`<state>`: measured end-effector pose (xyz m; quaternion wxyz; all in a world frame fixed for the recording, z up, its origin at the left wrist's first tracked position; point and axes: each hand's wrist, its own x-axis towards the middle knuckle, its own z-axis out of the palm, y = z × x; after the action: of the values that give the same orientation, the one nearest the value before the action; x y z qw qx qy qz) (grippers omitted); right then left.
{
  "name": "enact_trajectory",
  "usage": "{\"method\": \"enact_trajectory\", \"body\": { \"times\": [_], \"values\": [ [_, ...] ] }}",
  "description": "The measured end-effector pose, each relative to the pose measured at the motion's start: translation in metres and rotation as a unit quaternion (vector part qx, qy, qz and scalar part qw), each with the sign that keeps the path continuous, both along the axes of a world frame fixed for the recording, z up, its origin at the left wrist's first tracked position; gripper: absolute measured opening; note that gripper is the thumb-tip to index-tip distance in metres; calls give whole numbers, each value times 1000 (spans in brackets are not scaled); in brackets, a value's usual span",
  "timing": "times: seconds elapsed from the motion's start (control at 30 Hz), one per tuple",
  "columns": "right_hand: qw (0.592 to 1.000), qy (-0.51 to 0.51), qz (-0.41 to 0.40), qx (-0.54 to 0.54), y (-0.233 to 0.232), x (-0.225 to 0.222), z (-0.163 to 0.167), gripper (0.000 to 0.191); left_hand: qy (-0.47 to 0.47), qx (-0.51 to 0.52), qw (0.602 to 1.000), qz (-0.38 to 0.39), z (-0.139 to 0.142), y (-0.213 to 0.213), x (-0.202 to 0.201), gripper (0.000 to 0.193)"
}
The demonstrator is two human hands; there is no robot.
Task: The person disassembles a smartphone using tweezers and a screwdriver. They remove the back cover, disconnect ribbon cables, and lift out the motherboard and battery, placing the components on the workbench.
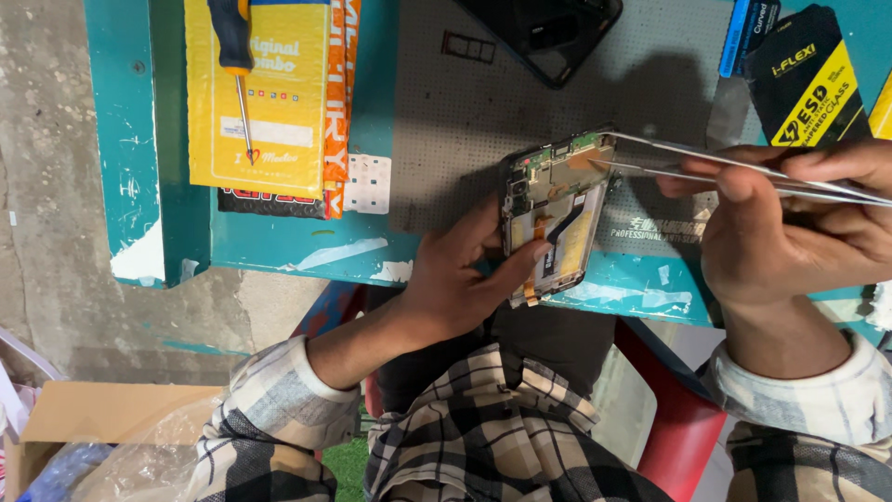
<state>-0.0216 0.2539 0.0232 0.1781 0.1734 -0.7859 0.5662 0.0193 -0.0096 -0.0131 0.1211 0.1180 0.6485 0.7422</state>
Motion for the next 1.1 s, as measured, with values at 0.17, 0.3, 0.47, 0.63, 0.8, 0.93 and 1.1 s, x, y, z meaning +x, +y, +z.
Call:
{"method": "enact_trajectory", "body": {
  "times": [0.17,0.3,0.47,0.63,0.8,0.93,1.1],
  "values": [
    [992,13,0,127,-2,-7,13,31,-4,-3,1000,-4,0,0,0,47],
    [985,19,7,172,-2,-9,19,26,3,5,1000,7,2,2,2,47],
    [999,-6,35,1,-2,-11,7,25,-1,-39,999,13,3,2,1,52],
    [987,-86,59,-120,9,-16,0,24,-1,-42,999,3,0,1,2,53],
    [976,-142,72,-146,10,-19,8,27,40,-76,996,-2,0,0,2,53],
    [970,-157,101,-155,5,-28,13,28,44,-66,997,-8,-1,1,1,55],
    [961,-191,94,-178,2,-29,16,25,2,-61,998,-21,-1,0,2,57]
  ]
}}
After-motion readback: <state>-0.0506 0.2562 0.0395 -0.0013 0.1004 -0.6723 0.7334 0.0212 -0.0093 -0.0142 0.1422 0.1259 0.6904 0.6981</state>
